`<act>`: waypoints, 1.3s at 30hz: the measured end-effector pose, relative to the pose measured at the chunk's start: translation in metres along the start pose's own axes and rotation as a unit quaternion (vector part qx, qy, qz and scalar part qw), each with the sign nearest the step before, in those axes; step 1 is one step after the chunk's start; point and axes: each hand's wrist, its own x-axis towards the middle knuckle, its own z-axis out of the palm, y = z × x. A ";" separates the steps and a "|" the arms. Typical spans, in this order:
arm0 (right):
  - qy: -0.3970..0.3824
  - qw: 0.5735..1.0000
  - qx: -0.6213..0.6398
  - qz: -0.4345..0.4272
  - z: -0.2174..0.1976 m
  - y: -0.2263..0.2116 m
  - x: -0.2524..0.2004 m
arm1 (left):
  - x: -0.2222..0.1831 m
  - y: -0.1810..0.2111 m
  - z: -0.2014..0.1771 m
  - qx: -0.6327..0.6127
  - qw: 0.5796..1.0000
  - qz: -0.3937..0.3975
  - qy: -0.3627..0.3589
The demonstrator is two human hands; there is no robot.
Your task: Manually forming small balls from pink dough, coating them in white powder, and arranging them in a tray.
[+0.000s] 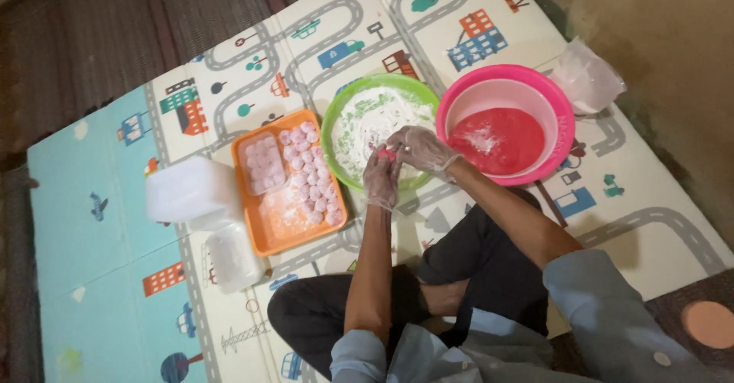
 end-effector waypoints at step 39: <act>0.027 0.991 0.122 0.042 0.003 -0.104 -0.024 | -0.078 0.058 -0.012 0.069 0.996 0.046 -0.037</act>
